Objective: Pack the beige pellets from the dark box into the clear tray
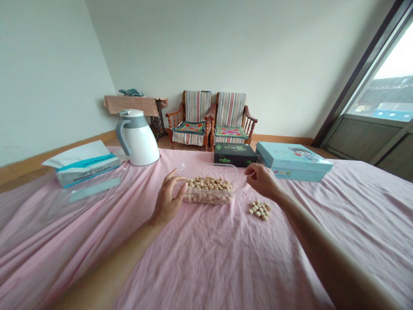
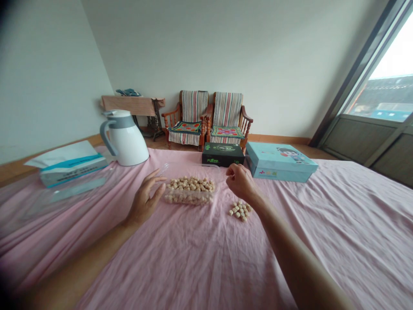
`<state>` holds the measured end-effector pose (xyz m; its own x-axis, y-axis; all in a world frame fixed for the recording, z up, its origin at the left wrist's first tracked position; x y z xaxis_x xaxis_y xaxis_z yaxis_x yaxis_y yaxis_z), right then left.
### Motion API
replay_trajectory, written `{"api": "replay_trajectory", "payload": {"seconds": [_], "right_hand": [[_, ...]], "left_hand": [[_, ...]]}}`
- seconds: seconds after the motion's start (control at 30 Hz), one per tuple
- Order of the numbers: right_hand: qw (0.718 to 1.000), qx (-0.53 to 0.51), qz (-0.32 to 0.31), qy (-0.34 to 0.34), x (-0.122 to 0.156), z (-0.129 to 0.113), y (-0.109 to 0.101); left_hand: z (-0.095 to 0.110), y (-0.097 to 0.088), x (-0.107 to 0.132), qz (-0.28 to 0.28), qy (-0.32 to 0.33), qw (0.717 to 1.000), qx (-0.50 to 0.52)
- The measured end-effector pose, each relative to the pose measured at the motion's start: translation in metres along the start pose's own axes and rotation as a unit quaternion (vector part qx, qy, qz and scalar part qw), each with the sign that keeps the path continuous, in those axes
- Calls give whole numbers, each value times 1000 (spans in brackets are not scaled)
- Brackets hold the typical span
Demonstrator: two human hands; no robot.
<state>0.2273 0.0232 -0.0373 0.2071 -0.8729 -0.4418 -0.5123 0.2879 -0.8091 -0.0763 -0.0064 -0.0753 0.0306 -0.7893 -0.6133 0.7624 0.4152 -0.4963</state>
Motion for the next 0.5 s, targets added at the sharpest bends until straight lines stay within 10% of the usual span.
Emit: {"api": "replay_trajectory", "payload": {"seconds": [0.2, 0.4, 0.5], "right_hand": [[934, -351, 55, -37, -4, -30, -6], [991, -74, -108, -6, 6, 2, -3], [964, 90, -249, -35, 21, 17, 0]], "left_hand": [[-1, 1, 0, 0, -8, 1000, -2], [-2, 1, 0, 2, 5, 1000, -5], [0, 0, 0, 6, 12, 1000, -1]]}}
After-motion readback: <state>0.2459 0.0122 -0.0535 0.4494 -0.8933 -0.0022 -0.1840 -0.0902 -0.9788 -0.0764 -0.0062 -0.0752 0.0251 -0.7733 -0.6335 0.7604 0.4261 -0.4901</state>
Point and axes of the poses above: each hand's wrist, its own x-axis away from the middle knuckle, its own y-axis out of the palm, z = x × y, the point moved 3 cm from there along -x, towards the middle knuckle, and after that the axes turned 9 degrees about -y, right-handed, at the moved point
